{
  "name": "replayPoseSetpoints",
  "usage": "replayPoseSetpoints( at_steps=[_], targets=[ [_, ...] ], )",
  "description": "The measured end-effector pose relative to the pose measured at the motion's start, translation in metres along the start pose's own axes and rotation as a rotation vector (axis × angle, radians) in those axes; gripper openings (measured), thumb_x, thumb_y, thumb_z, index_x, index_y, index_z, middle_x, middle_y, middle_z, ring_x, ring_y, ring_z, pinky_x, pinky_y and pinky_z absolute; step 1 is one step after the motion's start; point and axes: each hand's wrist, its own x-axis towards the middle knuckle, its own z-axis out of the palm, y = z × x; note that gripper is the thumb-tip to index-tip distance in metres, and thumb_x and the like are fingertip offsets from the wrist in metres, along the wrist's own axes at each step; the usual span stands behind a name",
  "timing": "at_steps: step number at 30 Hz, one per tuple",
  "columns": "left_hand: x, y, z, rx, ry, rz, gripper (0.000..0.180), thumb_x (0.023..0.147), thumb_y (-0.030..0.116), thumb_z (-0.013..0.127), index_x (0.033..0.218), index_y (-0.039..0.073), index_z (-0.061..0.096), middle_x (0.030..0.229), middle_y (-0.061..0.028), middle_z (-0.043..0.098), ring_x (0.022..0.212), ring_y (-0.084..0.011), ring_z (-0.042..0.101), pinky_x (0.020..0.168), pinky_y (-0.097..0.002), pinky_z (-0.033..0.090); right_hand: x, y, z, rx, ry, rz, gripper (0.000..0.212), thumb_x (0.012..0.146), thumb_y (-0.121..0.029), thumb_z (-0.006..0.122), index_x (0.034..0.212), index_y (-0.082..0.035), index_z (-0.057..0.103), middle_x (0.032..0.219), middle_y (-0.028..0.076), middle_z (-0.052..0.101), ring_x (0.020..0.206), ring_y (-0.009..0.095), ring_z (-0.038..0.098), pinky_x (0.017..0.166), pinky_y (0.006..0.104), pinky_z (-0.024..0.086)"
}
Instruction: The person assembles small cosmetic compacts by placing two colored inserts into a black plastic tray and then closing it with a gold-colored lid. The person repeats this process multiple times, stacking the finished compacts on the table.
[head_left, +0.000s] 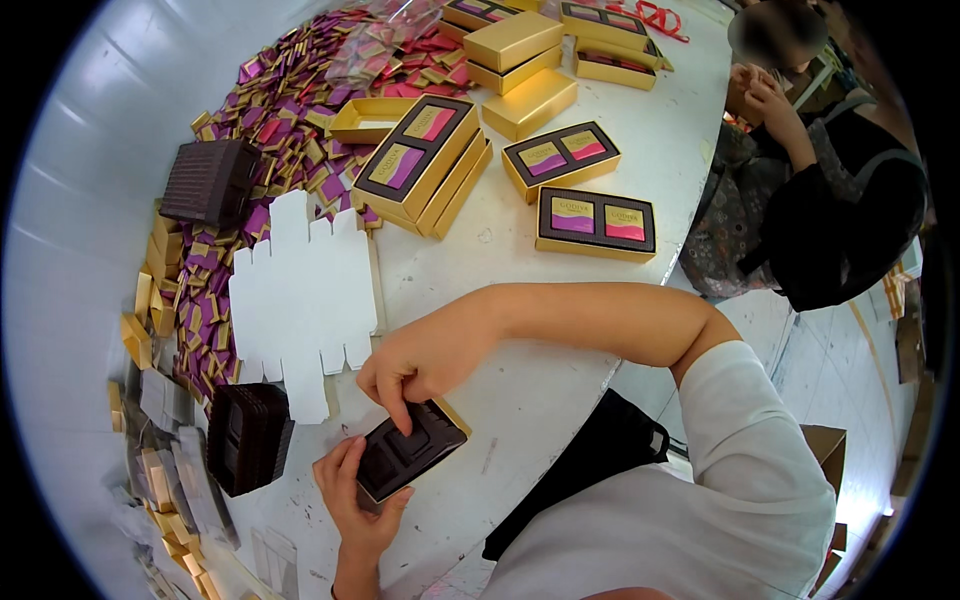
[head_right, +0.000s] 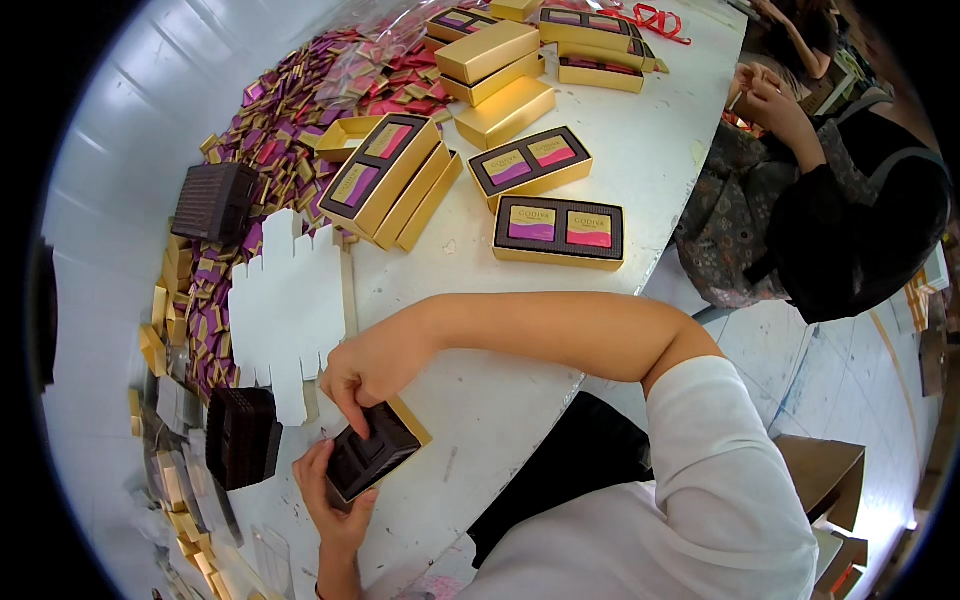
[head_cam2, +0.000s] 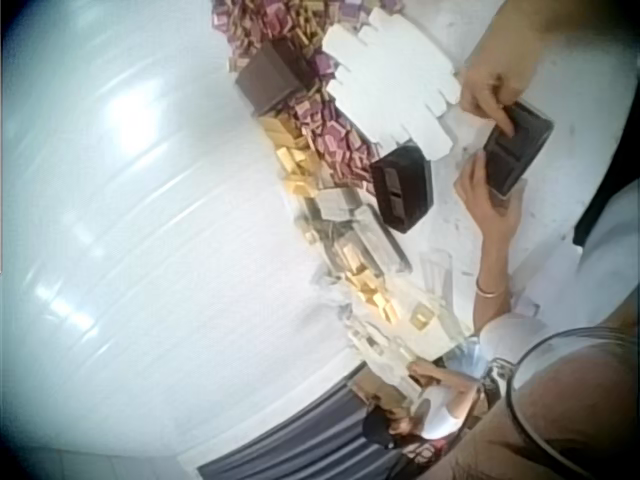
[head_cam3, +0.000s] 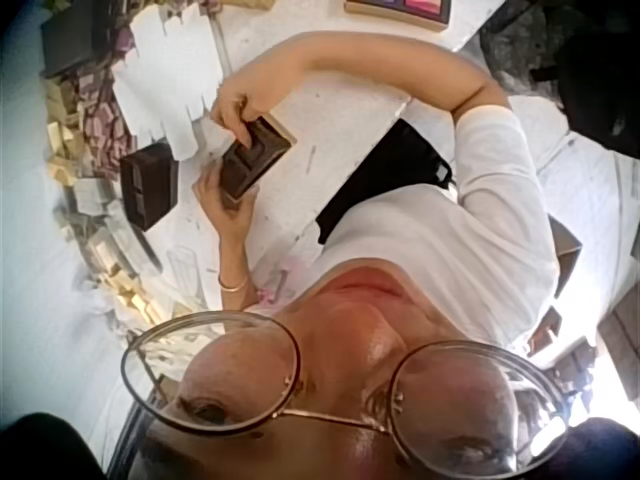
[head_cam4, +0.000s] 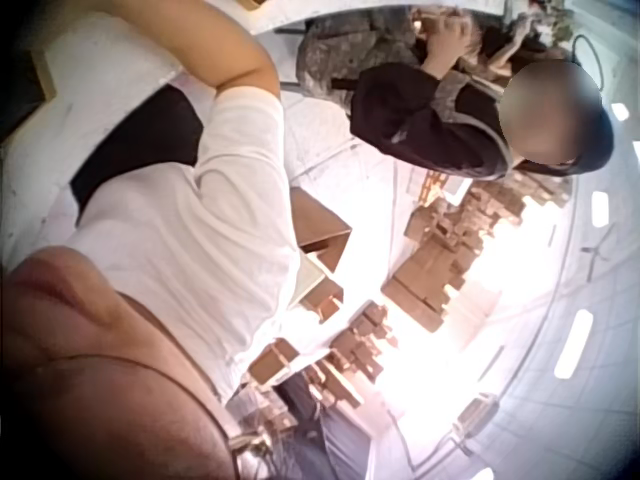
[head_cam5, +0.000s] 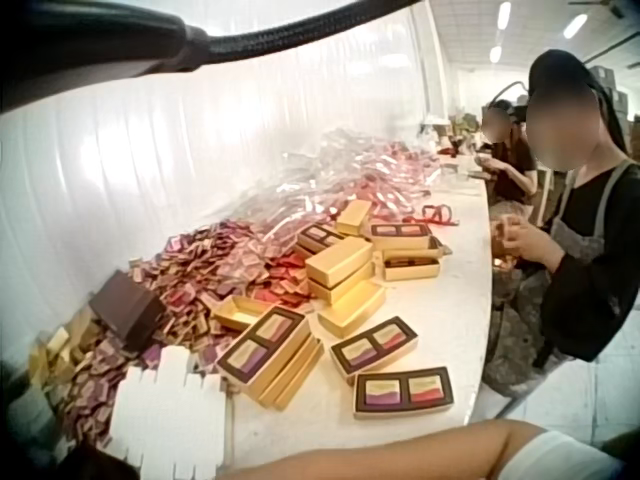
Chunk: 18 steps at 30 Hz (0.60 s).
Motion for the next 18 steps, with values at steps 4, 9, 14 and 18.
replayPoseSetpoints(
  at_steps=[4,9,14,18],
  targets=[
    [0.0,0.002,-0.001,0.011,-0.012,-0.002,0.07,0.066,0.036,0.079,0.121,0.001,0.052,0.114,-0.0155,0.052,0.099,-0.0297,0.044,0.086,-0.0387,0.038,0.001,-0.003,0.001,0.015,0.003,0.02,0.016,0.075,0.001,0.054,0.085,0.0,0.065,0.083,0.004,0.049,0.077,0.015,0.049,0.066,0.0281,0.04],
    [0.001,0.004,-0.004,0.158,-0.046,0.035,0.072,0.064,0.036,0.08,0.121,0.0,0.053,0.113,-0.0161,0.053,0.1,-0.0304,0.045,0.087,-0.0391,0.038,-0.003,0.008,-0.008,0.106,-0.046,0.229,0.018,0.08,-0.011,0.066,0.092,-0.003,0.056,0.076,0.002,0.046,0.069,0.014,0.044,0.061,0.028,0.037],
    [-0.002,0.005,0.0,0.043,-0.017,-0.029,0.074,0.064,0.035,0.08,0.122,0.0,0.051,0.11,-0.0181,0.052,0.098,-0.0323,0.051,0.085,-0.0396,0.042,0.002,0.009,-0.006,-0.084,-0.033,0.207,0.023,0.08,-0.02,0.068,0.091,-0.004,0.055,0.081,0.006,0.049,0.074,0.017,0.048,0.065,0.03,0.039],
    [-0.002,0.004,0.002,0.018,-0.005,0.031,0.075,0.064,0.031,0.081,0.124,-0.001,0.049,0.109,-0.0187,0.051,0.095,-0.0324,0.054,0.08,-0.0387,0.046,-0.002,-0.007,-0.001,-0.174,0.019,0.061,0.031,0.076,-0.028,0.072,0.091,-0.005,0.055,0.098,0.012,0.05,0.09,0.023,0.05,0.073,0.0333,0.041]
  ],
)
